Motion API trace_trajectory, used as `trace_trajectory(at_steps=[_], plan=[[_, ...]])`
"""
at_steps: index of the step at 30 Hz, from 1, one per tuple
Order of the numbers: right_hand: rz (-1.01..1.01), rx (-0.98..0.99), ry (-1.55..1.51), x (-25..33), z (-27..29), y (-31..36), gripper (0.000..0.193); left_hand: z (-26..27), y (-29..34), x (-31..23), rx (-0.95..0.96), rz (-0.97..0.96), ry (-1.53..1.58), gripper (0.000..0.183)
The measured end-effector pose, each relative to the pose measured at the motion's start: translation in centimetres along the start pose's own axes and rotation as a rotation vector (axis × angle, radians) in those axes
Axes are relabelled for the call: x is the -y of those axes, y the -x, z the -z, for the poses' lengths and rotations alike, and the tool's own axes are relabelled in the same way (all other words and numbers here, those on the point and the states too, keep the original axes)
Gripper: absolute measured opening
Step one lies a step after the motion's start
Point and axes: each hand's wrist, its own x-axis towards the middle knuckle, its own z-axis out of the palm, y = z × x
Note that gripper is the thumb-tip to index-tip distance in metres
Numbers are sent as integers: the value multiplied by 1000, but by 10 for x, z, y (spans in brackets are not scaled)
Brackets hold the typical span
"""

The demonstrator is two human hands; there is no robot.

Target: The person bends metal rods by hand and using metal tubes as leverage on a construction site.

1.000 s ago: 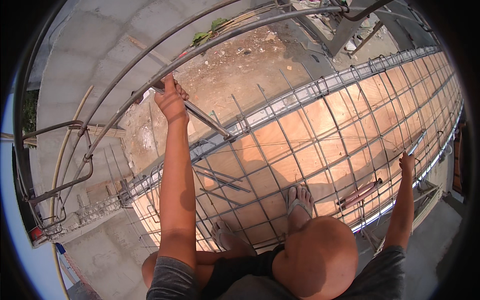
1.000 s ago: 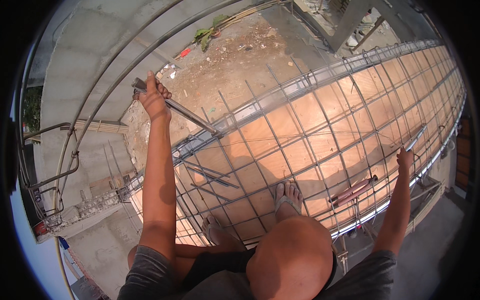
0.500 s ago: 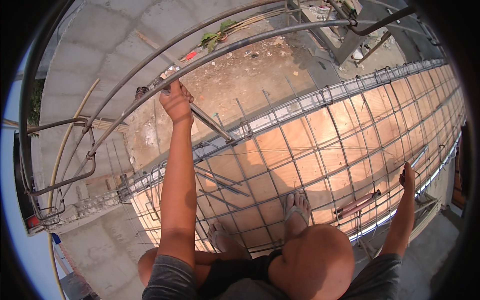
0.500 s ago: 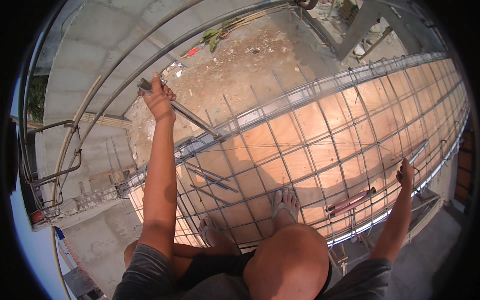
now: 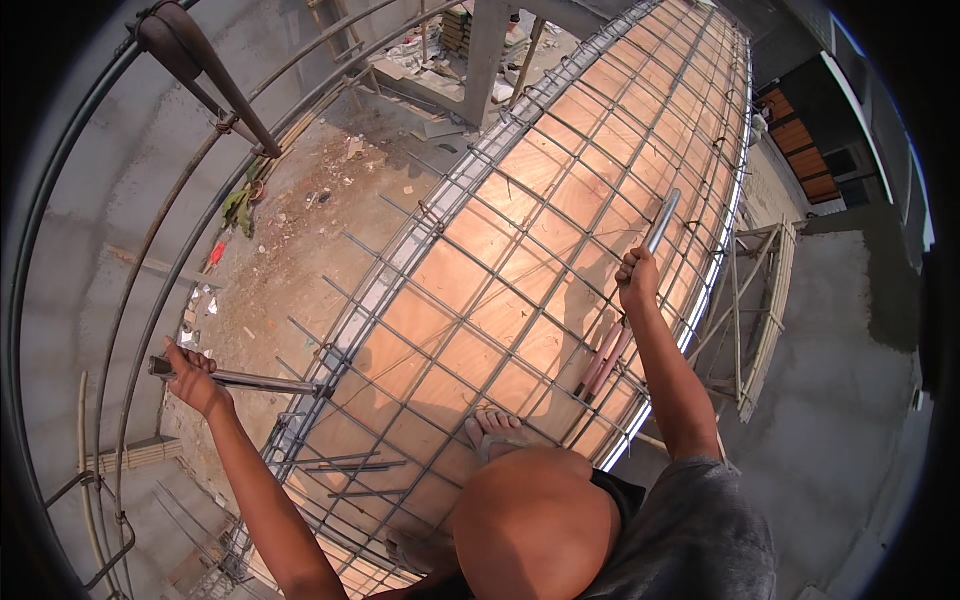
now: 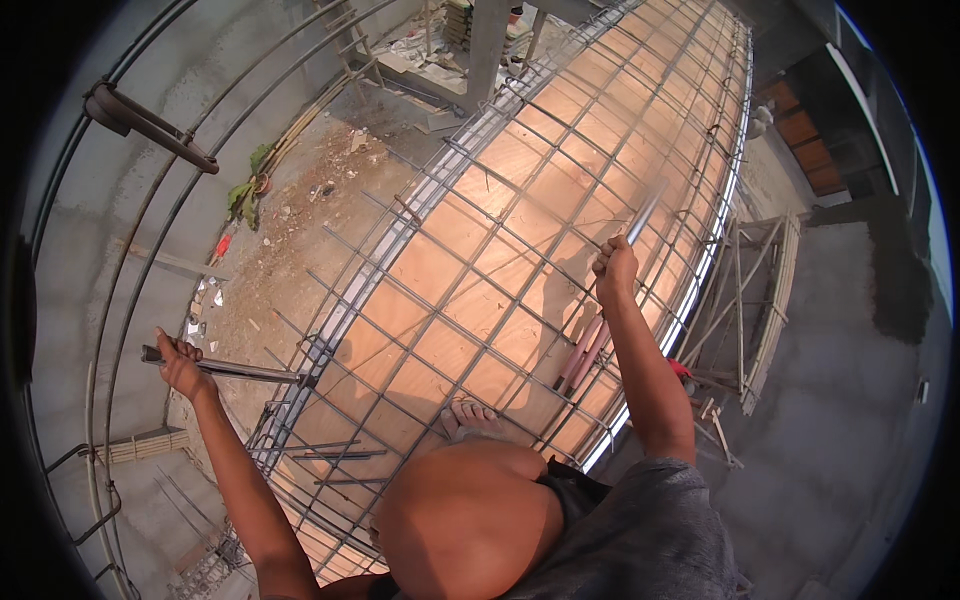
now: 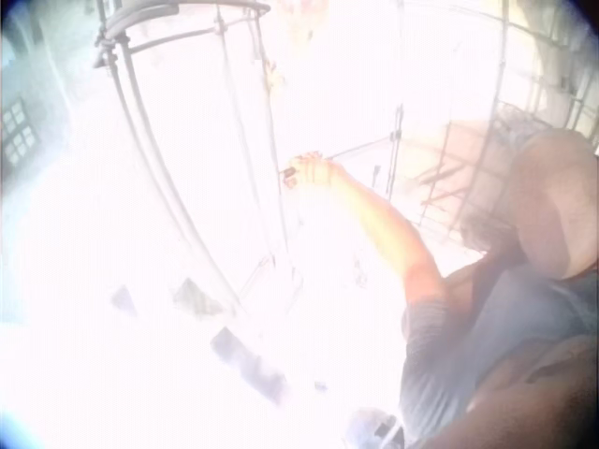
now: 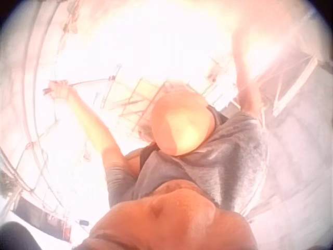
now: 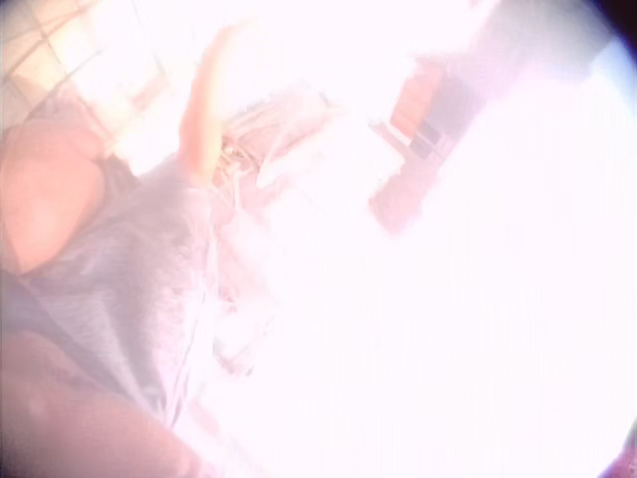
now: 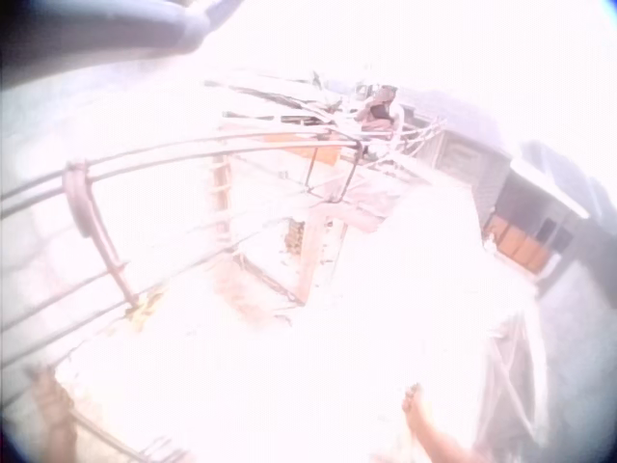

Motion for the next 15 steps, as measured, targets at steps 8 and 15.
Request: trace_trajectory(at_steps=[8, 15], plan=[[243, 187, -12, -79, -79, 137, 10, 5, -1, -8, -16, 6, 18, 41], [407, 439, 326, -71, -105, 185, 45, 2, -5, -7, -39, -4, -5, 43]])
